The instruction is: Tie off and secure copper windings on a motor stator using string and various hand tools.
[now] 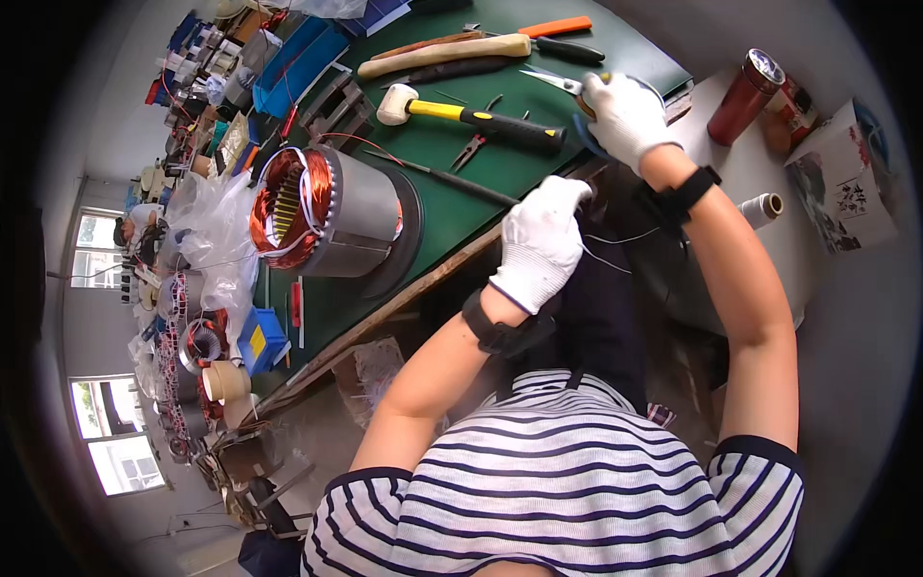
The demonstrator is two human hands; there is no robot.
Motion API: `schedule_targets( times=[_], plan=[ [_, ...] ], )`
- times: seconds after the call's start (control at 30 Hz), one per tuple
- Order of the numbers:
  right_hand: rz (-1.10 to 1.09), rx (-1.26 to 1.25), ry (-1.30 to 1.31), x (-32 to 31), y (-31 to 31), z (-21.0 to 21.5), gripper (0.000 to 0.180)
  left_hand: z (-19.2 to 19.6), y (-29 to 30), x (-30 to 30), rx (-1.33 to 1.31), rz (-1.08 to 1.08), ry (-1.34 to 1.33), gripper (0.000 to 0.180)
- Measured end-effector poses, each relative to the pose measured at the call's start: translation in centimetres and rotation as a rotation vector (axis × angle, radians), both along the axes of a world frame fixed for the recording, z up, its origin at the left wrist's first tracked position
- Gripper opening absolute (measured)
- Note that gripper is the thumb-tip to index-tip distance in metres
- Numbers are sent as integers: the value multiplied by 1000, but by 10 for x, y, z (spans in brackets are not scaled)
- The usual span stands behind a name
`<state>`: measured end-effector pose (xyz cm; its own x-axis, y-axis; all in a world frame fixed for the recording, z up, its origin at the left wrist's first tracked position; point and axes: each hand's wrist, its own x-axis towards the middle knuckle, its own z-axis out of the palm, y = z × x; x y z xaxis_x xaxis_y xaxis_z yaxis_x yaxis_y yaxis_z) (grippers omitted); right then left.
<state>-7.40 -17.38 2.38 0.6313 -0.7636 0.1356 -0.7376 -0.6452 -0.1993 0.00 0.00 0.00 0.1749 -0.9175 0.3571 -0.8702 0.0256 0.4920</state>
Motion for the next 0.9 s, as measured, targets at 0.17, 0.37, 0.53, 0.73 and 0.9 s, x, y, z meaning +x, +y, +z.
schedule_targets(
  times=[0.17, 0.37, 0.53, 0.73, 0.9],
  plan=[
    [201, 287, -811, 13, 70, -3, 16, 34, 16, 36, 6, 213, -191, 30],
    [314, 1767, -582, -31, 131, 18, 35, 28, 25, 61, 140, 270, -358, 34],
    [135, 1247, -1198, 28, 59, 53, 22, 10, 57, 76, 36, 252, -220, 30],
    [373, 113, -134, 212, -15, -18, 20, -13, 135, 90, 53, 386, -204, 16],
    [562, -53, -59, 222, -211, -167, 7, -26, 158, 73, -19, 344, -164, 10]
  ],
)
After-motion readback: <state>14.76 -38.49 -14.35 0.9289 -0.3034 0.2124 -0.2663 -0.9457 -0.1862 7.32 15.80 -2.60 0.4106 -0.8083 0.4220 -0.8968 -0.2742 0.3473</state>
